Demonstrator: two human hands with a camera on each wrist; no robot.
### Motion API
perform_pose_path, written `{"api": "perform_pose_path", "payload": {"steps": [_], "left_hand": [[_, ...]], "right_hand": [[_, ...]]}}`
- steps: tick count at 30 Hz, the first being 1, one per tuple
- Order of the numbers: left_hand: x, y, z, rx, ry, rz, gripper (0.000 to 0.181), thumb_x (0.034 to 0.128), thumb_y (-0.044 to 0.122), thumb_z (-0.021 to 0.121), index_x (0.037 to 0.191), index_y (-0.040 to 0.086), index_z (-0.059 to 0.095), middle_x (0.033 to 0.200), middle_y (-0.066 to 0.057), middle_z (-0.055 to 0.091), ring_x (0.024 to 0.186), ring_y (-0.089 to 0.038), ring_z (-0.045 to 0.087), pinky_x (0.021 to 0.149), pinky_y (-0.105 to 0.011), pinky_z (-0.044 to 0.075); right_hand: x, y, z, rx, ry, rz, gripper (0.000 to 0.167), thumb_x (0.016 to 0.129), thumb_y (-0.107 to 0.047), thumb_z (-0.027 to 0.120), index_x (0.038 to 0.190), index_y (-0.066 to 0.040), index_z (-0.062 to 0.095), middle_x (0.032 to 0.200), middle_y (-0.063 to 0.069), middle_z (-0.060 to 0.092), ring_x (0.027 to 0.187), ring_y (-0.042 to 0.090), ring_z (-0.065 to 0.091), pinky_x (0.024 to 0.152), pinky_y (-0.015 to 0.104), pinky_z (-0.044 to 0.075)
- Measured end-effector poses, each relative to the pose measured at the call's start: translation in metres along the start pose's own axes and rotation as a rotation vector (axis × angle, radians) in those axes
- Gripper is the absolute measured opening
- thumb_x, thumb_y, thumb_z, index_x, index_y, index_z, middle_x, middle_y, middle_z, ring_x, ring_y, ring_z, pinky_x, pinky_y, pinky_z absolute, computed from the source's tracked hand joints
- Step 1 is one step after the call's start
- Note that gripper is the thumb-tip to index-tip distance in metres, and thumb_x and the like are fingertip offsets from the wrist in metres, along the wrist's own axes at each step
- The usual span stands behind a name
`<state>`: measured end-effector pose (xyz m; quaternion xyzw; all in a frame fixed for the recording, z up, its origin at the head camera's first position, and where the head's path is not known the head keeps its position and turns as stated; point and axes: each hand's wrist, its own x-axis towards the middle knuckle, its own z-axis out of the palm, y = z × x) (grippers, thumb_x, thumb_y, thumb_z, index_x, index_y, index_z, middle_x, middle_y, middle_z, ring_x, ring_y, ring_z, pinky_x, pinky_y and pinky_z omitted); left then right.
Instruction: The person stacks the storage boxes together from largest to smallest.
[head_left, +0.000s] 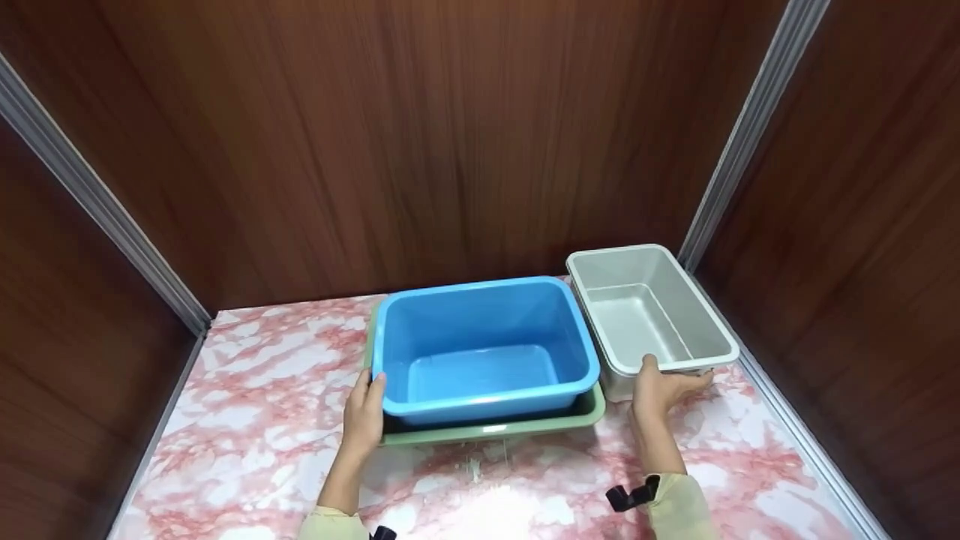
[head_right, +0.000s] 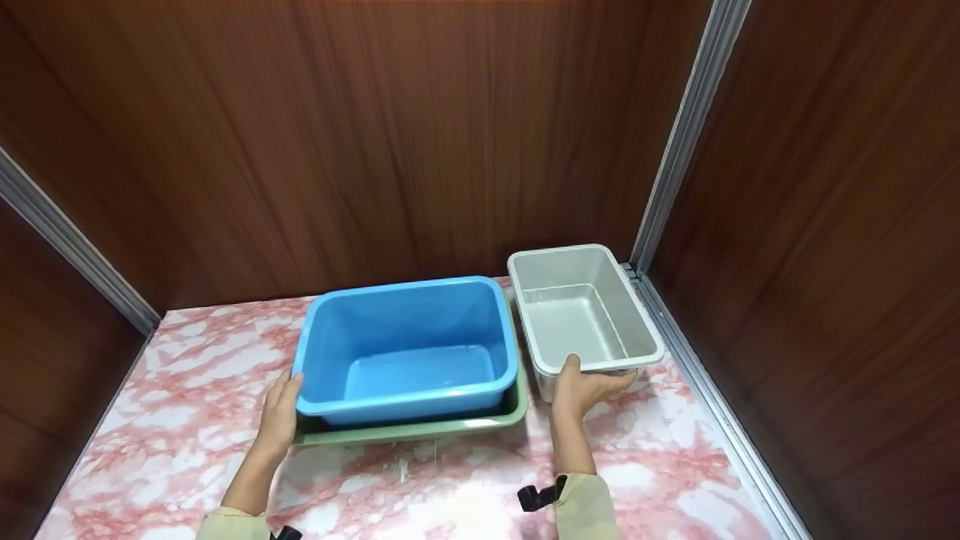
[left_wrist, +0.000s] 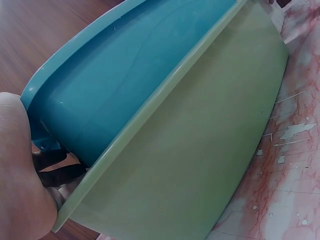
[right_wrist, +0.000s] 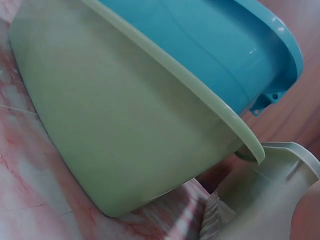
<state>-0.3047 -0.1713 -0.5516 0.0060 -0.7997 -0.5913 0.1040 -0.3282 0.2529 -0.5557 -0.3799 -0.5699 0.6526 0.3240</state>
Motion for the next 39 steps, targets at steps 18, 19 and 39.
{"api": "perform_pose_path", "payload": {"steps": [18,19,39], "left_hand": [[-0.002,0.003,0.000,0.003,0.006,0.006,0.041,0.1048,0.035,0.040,0.120,0.001,0.057,0.110,-0.018,0.057,0.098,-0.026,0.049,0.088,-0.043,0.038],[-0.002,0.003,0.000,0.004,0.008,0.005,0.040,0.1048,0.034,0.040,0.119,0.002,0.057,0.109,-0.017,0.057,0.097,-0.026,0.049,0.088,-0.042,0.038],[-0.002,0.001,0.001,0.003,0.014,0.005,0.039,0.1046,0.037,0.039,0.116,0.004,0.058,0.105,-0.015,0.056,0.094,-0.025,0.048,0.085,-0.041,0.037]], "right_hand": [[-0.004,-0.002,0.001,0.037,0.068,-0.070,0.099,0.085,0.006,0.057,0.154,-0.015,-0.010,0.159,0.005,-0.008,0.143,0.010,0.002,0.110,0.019,0.003],[-0.004,-0.002,0.000,0.037,0.065,-0.072,0.099,0.085,0.006,0.057,0.154,-0.015,-0.011,0.159,0.004,-0.009,0.143,0.010,0.002,0.110,0.019,0.003],[-0.009,0.016,-0.025,-0.422,-0.062,-0.471,0.046,0.090,-0.023,0.062,0.131,-0.005,0.053,0.160,0.014,-0.010,0.144,0.031,-0.015,0.109,0.057,-0.007]]}}
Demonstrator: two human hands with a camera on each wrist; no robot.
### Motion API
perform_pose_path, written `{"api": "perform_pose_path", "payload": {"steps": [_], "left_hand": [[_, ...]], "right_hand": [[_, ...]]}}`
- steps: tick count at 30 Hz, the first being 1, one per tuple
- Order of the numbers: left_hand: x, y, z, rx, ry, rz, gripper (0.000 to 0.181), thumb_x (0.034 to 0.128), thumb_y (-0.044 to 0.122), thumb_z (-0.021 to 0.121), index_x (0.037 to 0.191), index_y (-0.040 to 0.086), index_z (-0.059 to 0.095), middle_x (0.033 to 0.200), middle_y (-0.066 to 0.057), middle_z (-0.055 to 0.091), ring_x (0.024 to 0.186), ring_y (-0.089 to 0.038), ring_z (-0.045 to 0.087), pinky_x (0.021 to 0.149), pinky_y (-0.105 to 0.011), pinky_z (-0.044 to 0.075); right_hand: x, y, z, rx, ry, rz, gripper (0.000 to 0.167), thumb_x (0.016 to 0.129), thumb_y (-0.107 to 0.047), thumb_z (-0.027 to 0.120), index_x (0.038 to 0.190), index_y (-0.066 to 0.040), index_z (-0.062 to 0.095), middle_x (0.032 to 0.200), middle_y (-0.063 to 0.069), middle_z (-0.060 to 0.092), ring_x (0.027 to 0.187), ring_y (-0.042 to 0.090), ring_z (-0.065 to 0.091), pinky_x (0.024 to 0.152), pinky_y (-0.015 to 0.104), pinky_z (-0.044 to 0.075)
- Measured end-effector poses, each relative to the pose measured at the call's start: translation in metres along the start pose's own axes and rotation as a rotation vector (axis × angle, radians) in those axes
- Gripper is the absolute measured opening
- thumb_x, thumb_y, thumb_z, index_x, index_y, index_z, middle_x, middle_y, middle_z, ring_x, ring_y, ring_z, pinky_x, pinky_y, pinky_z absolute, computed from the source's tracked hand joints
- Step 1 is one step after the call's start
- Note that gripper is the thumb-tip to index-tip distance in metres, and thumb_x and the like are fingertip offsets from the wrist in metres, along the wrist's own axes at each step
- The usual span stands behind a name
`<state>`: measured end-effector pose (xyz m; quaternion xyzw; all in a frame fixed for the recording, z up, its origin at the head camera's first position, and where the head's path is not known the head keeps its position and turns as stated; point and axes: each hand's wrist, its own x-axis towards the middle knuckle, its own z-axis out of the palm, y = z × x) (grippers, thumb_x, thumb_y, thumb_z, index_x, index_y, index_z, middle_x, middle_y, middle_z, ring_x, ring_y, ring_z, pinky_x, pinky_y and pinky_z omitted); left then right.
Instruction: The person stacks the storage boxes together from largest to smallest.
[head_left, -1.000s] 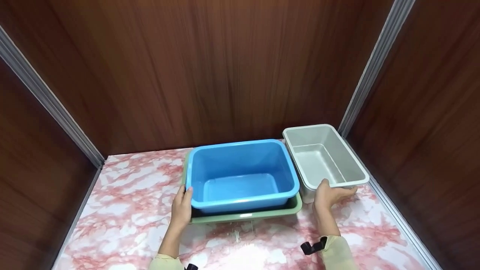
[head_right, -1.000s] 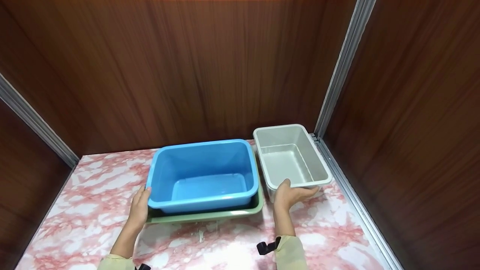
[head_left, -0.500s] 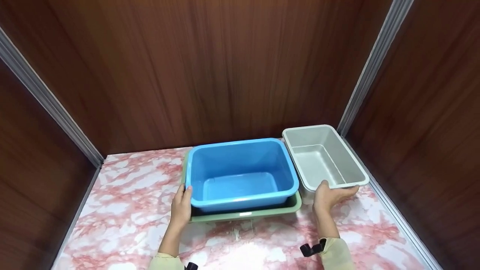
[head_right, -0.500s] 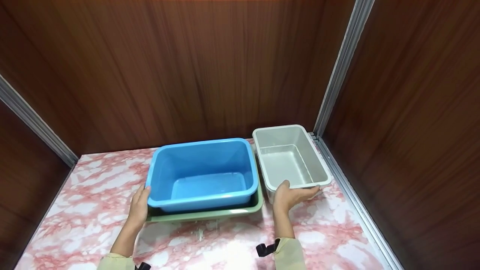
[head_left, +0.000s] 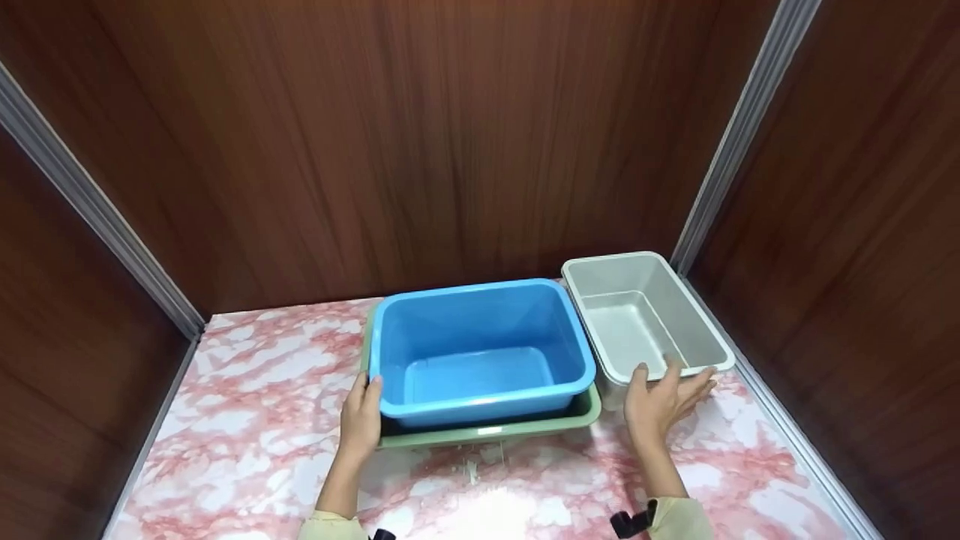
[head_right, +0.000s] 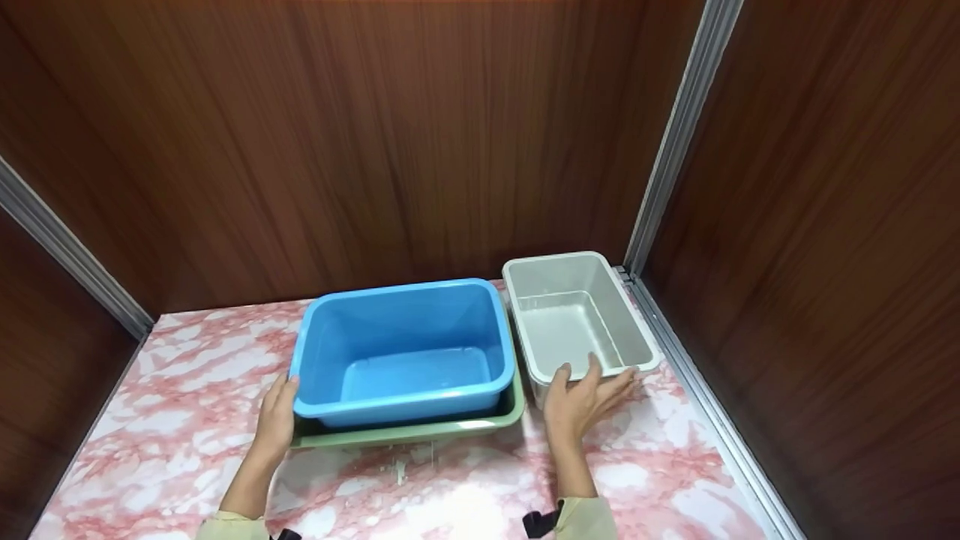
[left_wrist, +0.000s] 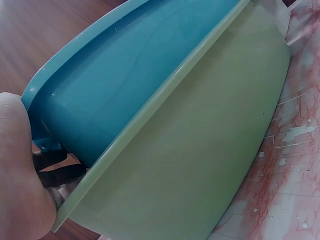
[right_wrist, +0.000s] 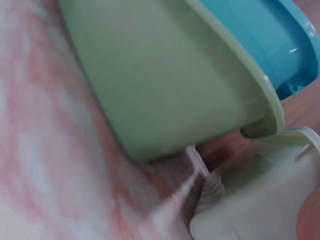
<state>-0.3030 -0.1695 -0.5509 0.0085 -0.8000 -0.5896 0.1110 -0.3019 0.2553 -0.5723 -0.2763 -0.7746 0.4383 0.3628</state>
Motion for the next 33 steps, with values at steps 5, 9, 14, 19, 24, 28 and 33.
{"api": "perform_pose_path", "payload": {"steps": [5,9,14,19,24,28,33], "left_hand": [[-0.003,-0.001,-0.003,0.015,-0.013,-0.004,0.041,0.1051,0.037,0.037,0.115,0.002,0.056,0.103,-0.015,0.054,0.094,-0.025,0.047,0.085,-0.040,0.037],[-0.002,0.001,-0.006,0.031,0.001,0.004,0.041,0.1051,0.037,0.037,0.115,0.002,0.056,0.099,-0.015,0.053,0.090,-0.026,0.046,0.082,-0.040,0.036],[-0.001,0.002,-0.006,0.047,0.008,-0.007,0.043,0.1047,0.038,0.037,0.123,0.004,0.056,0.112,-0.016,0.058,0.099,-0.028,0.049,0.089,-0.044,0.038],[-0.003,0.000,-0.002,0.030,0.005,-0.005,0.044,0.1045,0.039,0.037,0.124,0.005,0.056,0.114,-0.015,0.058,0.102,-0.028,0.051,0.091,-0.044,0.038],[-0.006,-0.002,0.000,0.049,0.019,0.004,0.037,0.1050,0.034,0.037,0.114,0.005,0.058,0.095,-0.013,0.053,0.087,-0.026,0.045,0.079,-0.040,0.036],[-0.004,-0.002,0.000,0.055,0.023,0.010,0.039,0.1049,0.036,0.037,0.115,0.004,0.057,0.097,-0.014,0.054,0.088,-0.026,0.046,0.080,-0.040,0.036],[-0.001,0.001,0.002,0.045,0.022,0.011,0.038,0.1049,0.037,0.037,0.113,0.005,0.057,0.096,-0.016,0.052,0.087,-0.027,0.045,0.079,-0.040,0.035]], "right_hand": [[-0.006,0.005,-0.008,-0.040,-0.034,-0.126,0.028,0.092,-0.027,0.061,0.108,-0.004,0.064,0.159,0.020,0.009,0.145,0.034,-0.009,0.108,0.063,-0.003],[-0.007,0.003,-0.010,-0.054,-0.064,-0.165,0.025,0.092,-0.027,0.061,0.101,-0.004,0.062,0.157,0.025,0.013,0.144,0.041,-0.005,0.108,0.065,0.000],[-0.010,0.002,-0.016,-0.096,-0.098,-0.169,0.024,0.093,-0.029,0.060,0.098,-0.005,0.061,0.156,0.025,0.016,0.144,0.041,-0.005,0.105,0.069,0.005],[-0.013,0.005,-0.026,-0.124,-0.120,-0.233,0.025,0.095,-0.029,0.057,0.098,-0.004,0.060,0.153,0.027,0.022,0.142,0.045,-0.005,0.105,0.069,0.005],[-0.016,0.009,-0.033,-0.149,-0.132,-0.269,0.023,0.095,-0.027,0.057,0.096,-0.004,0.062,0.150,0.028,0.028,0.141,0.048,-0.001,0.102,0.072,0.009],[-0.015,0.007,-0.036,-0.164,-0.126,-0.285,0.023,0.094,-0.027,0.058,0.095,-0.005,0.063,0.147,0.028,0.032,0.141,0.048,0.003,0.103,0.071,0.010],[-0.013,0.002,-0.040,-0.189,-0.127,-0.295,0.023,0.093,-0.028,0.059,0.095,-0.006,0.064,0.145,0.027,0.035,0.140,0.049,0.007,0.102,0.071,0.012]]}}
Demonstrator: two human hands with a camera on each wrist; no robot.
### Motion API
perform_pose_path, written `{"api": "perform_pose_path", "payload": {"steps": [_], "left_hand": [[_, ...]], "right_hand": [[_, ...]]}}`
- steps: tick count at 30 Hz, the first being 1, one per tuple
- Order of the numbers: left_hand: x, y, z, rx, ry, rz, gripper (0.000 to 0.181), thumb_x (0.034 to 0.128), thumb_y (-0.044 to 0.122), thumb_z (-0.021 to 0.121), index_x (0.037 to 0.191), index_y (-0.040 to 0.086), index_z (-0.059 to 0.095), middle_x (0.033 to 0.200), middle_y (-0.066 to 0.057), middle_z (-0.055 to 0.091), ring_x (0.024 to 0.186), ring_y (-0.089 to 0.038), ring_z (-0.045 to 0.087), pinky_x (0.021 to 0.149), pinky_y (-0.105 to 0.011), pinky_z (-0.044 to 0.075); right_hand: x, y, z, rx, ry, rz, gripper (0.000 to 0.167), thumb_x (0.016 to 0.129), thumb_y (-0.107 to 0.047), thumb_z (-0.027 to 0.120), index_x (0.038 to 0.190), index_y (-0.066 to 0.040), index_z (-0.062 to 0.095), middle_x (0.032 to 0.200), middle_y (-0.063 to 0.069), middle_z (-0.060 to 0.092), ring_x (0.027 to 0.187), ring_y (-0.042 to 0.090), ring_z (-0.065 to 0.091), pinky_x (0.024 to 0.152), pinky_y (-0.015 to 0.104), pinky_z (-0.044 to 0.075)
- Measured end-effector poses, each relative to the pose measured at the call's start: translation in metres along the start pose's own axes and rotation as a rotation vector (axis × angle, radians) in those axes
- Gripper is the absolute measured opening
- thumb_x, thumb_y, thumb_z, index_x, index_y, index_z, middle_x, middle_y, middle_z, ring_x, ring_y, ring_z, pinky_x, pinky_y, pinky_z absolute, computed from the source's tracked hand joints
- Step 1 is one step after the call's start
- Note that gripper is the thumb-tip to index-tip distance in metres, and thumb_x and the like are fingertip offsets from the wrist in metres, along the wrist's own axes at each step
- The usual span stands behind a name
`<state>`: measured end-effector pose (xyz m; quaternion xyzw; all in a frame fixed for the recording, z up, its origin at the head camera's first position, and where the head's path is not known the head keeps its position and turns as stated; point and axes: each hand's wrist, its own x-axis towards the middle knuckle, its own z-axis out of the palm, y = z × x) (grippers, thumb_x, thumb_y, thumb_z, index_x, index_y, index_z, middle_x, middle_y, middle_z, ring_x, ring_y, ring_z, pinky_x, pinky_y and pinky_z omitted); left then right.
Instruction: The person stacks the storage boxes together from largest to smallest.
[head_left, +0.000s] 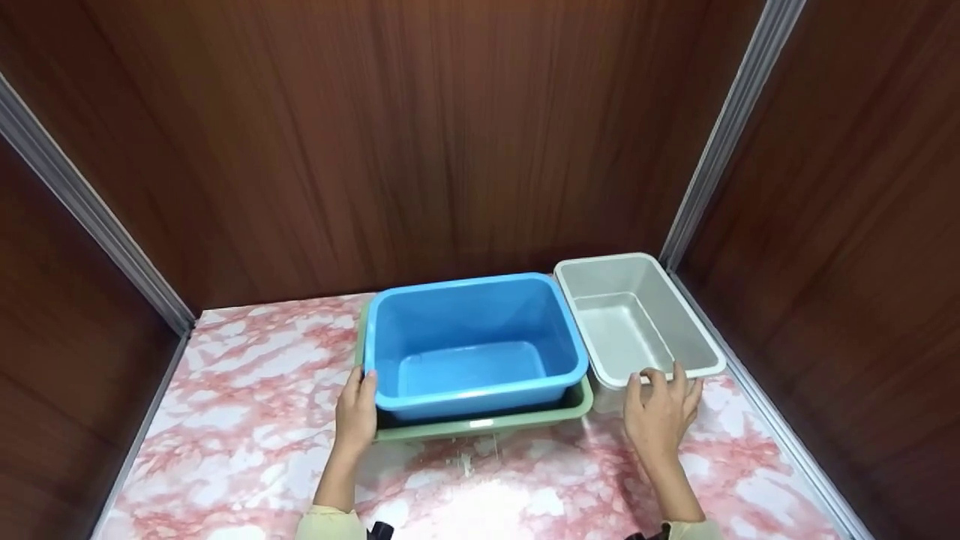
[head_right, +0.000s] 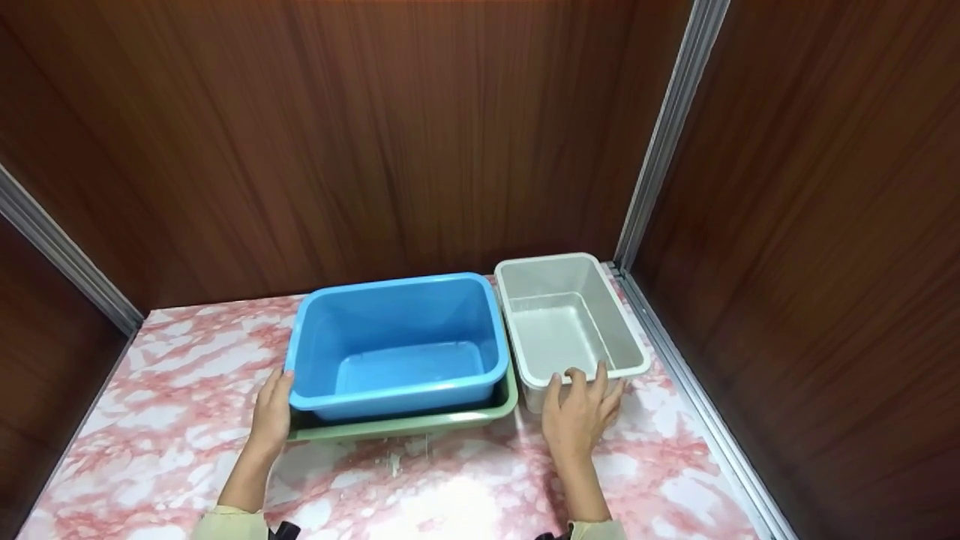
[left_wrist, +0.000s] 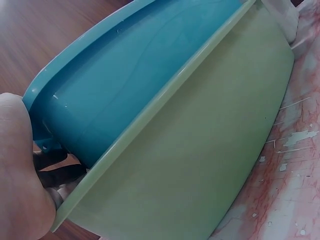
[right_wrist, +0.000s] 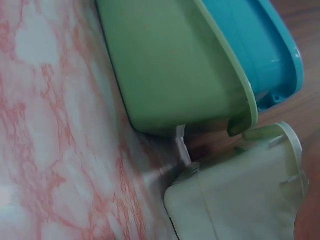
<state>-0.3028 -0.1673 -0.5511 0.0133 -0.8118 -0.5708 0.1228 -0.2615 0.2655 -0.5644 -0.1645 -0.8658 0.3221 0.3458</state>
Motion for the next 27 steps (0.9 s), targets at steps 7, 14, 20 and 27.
{"api": "perform_pose_path", "payload": {"steps": [7,14,20,27], "left_hand": [[-0.002,-0.001,0.000,-0.006,-0.028,-0.040,0.053,0.1039,0.043,0.036,0.137,0.004,0.049,0.130,-0.017,0.054,0.117,-0.031,0.049,0.097,-0.050,0.036],[-0.003,0.000,-0.002,-0.046,-0.029,-0.067,0.058,0.1030,0.047,0.037,0.144,0.006,0.037,0.137,-0.021,0.050,0.126,-0.033,0.045,0.100,-0.050,0.034],[-0.004,0.001,-0.002,-0.025,-0.027,-0.070,0.054,0.1033,0.045,0.036,0.139,0.005,0.043,0.130,-0.019,0.055,0.117,-0.032,0.050,0.096,-0.049,0.036],[-0.003,0.002,-0.003,-0.010,-0.015,-0.049,0.050,0.1038,0.043,0.036,0.131,0.004,0.052,0.126,-0.019,0.055,0.112,-0.032,0.050,0.095,-0.050,0.036]], "right_hand": [[-0.006,0.001,-0.007,-0.007,-0.013,0.007,0.023,0.092,-0.027,0.060,0.096,-0.005,0.065,0.145,0.027,0.036,0.140,0.050,0.007,0.102,0.071,0.011],[-0.008,-0.002,-0.009,0.005,-0.013,-0.010,0.022,0.092,-0.026,0.061,0.095,-0.005,0.065,0.143,0.027,0.037,0.140,0.049,0.008,0.102,0.071,0.011],[-0.014,-0.004,-0.011,0.025,-0.015,-0.002,0.020,0.092,-0.024,0.061,0.094,-0.005,0.065,0.144,0.028,0.036,0.140,0.049,0.006,0.101,0.073,0.010],[-0.015,-0.005,-0.013,0.023,-0.011,-0.006,0.020,0.091,-0.025,0.061,0.095,-0.006,0.065,0.144,0.027,0.036,0.140,0.047,0.006,0.101,0.072,0.011]]}}
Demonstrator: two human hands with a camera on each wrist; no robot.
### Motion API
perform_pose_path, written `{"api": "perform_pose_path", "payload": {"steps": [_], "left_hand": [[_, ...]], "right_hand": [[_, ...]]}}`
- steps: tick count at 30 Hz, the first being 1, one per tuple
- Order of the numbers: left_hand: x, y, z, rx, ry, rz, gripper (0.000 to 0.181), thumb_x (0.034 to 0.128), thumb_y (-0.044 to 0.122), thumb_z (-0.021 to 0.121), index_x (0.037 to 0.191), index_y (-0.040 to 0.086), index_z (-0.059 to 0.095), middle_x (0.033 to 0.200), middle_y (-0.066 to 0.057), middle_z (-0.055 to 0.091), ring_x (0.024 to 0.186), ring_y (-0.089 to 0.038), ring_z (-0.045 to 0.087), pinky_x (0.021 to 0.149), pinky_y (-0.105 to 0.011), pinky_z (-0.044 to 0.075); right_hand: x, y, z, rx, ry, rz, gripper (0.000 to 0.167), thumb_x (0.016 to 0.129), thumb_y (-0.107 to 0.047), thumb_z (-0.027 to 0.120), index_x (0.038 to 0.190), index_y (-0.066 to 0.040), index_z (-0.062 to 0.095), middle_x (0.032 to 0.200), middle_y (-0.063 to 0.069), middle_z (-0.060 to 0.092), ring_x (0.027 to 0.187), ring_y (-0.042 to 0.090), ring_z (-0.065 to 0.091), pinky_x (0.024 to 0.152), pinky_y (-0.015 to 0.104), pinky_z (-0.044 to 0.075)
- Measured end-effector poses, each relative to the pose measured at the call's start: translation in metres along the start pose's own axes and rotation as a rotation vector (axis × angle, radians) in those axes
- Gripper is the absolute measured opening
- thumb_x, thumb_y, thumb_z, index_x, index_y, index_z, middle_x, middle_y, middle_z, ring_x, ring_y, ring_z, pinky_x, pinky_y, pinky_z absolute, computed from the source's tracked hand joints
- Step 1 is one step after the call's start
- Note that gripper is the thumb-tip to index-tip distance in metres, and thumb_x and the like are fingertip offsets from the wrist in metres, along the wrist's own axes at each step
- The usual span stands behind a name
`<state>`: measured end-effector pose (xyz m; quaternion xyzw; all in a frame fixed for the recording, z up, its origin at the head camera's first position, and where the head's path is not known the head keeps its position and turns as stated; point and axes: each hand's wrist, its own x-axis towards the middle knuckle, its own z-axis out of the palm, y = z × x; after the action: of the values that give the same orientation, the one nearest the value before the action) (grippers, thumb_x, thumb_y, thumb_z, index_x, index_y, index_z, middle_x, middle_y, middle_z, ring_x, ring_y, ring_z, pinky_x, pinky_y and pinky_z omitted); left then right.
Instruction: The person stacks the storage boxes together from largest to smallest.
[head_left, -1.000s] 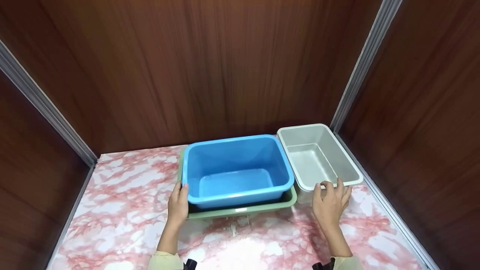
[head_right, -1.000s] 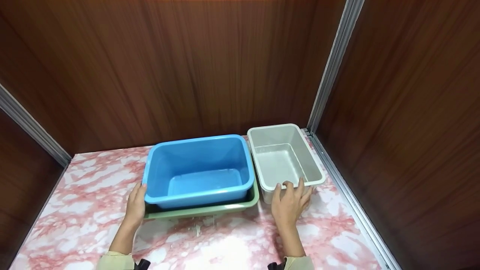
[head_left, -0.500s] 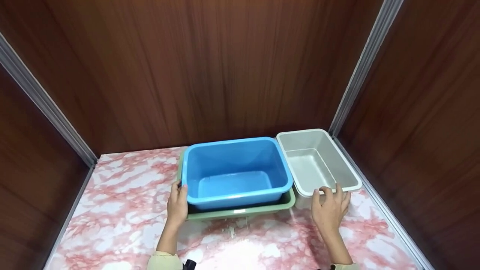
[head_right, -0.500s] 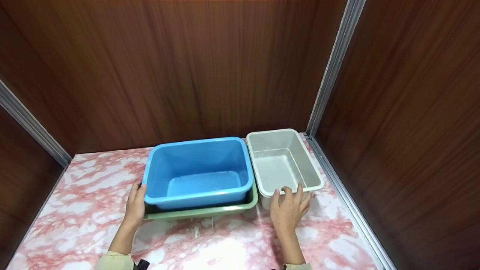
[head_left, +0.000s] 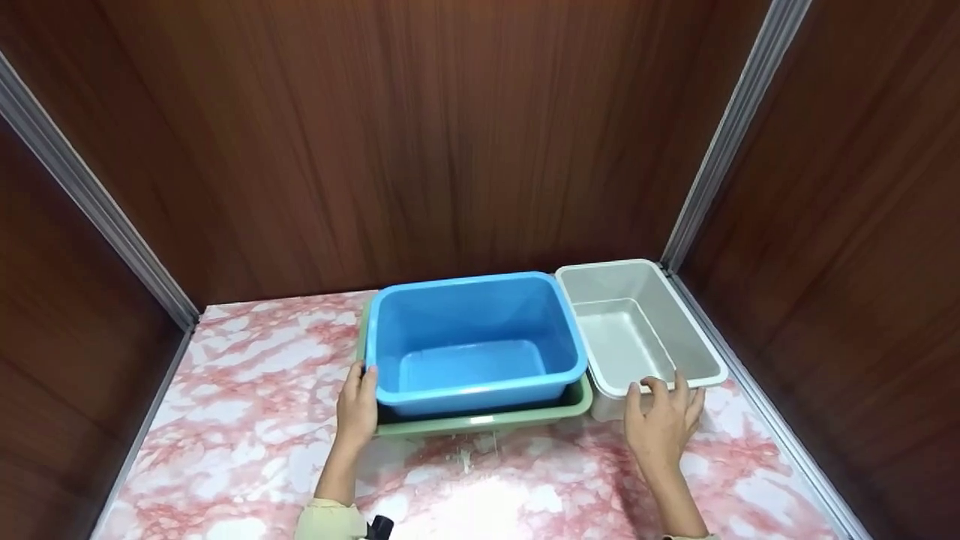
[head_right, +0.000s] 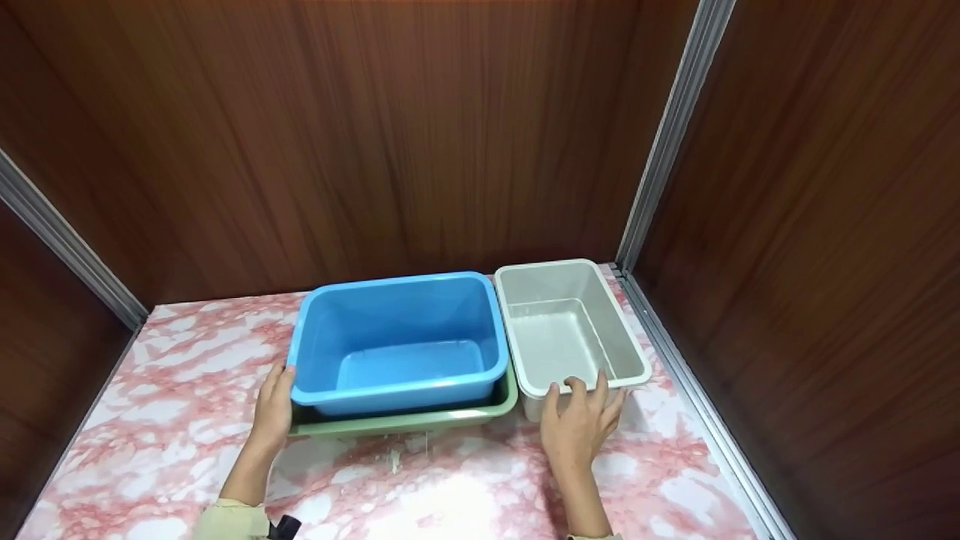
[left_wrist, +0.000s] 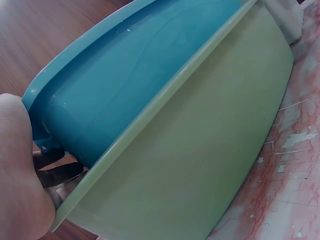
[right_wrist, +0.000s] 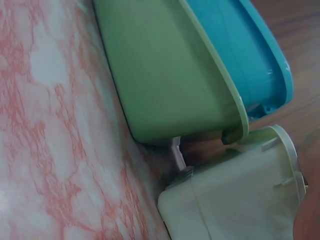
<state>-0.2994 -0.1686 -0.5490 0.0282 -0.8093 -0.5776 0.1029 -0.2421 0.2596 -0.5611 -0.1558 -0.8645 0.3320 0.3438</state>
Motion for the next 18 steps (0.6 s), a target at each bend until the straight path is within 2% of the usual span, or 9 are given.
{"api": "perform_pose_path", "payload": {"steps": [18], "left_hand": [[-0.0011,-0.0011,-0.0013,-0.001,0.000,0.019,0.050,0.1042,0.043,0.035,0.130,0.004,0.052,0.123,-0.017,0.057,0.109,-0.032,0.051,0.094,-0.049,0.038]], "right_hand": [[-0.0063,-0.0031,-0.0098,-0.027,-0.030,0.028,0.023,0.091,-0.027,0.062,0.100,-0.006,0.066,0.146,0.025,0.035,0.141,0.046,0.006,0.104,0.068,0.008]]}}
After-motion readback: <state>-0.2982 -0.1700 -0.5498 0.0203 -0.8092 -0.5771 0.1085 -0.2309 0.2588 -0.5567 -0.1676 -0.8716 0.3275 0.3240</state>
